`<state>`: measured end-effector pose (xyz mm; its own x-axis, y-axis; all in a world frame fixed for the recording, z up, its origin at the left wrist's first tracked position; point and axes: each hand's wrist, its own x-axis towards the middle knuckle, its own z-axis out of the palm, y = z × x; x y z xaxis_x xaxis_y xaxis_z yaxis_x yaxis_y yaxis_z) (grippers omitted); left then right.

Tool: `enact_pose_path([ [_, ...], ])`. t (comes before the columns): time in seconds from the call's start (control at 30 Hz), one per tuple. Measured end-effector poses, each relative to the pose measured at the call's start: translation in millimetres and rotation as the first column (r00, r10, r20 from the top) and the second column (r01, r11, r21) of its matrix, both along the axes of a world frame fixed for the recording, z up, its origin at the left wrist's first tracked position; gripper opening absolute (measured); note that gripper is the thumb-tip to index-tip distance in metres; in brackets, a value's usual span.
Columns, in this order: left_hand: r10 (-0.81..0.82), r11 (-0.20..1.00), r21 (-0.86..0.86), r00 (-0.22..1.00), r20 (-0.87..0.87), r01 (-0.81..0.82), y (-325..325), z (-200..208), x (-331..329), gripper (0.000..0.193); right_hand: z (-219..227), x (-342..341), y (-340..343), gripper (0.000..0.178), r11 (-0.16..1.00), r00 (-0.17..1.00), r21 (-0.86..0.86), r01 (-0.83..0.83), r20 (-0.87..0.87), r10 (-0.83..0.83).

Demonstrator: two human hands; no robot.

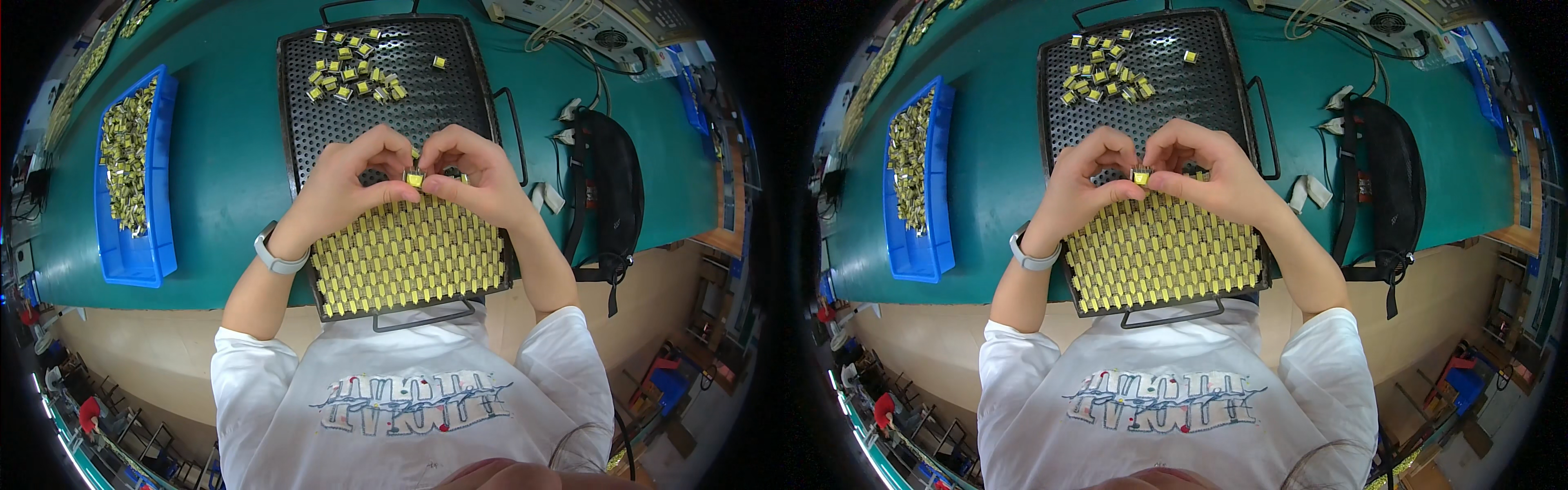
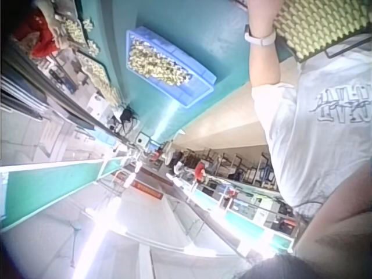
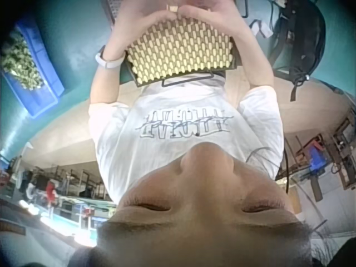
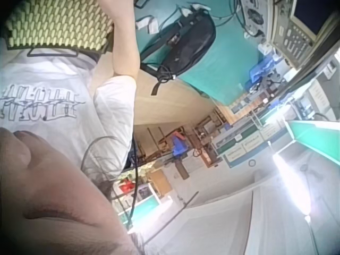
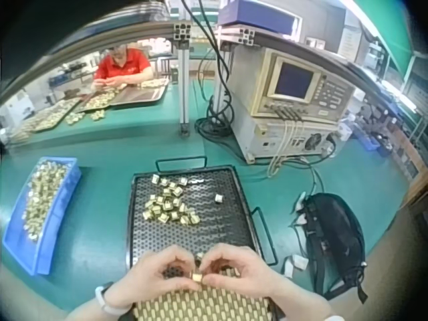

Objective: Manually picking up small yellow electronic components from a bin and placing them into a grid-like assembly tray.

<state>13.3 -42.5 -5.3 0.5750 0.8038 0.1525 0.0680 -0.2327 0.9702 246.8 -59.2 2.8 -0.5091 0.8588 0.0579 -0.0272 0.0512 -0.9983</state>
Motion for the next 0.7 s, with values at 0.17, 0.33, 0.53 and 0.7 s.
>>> enact_pose_path([
  [0.17, -0.024, 1.000, 0.011, 1.000, 0.006, 0.024, 0.4, 1.5, -0.1, 0.036, -2.1, 1.3, -0.2, 0.023, 1.000, 1.000, -0.021, -0.018, -0.007, 0.017],
  [0.33, -0.050, 0.999, -0.019, 0.999, -0.022, 0.050, 0.3, 4.5, -1.7, 0.037, -3.7, 1.4, -0.9, 0.022, 1.000, 0.999, -0.017, -0.023, -0.027, 0.022],
  [0.53, -0.059, 0.998, 0.016, 0.995, -0.084, 0.061, -0.8, 7.2, -1.9, 0.039, -1.5, 0.2, -1.4, 0.022, 0.999, 1.000, 0.031, -0.010, -0.015, 0.011],
  [0.7, -0.056, 0.998, -0.016, 0.994, -0.089, 0.055, -1.9, 6.3, -0.9, 0.036, -0.3, -0.3, -0.6, 0.021, 0.997, 1.000, 0.079, -0.001, 0.009, 0.000],
])
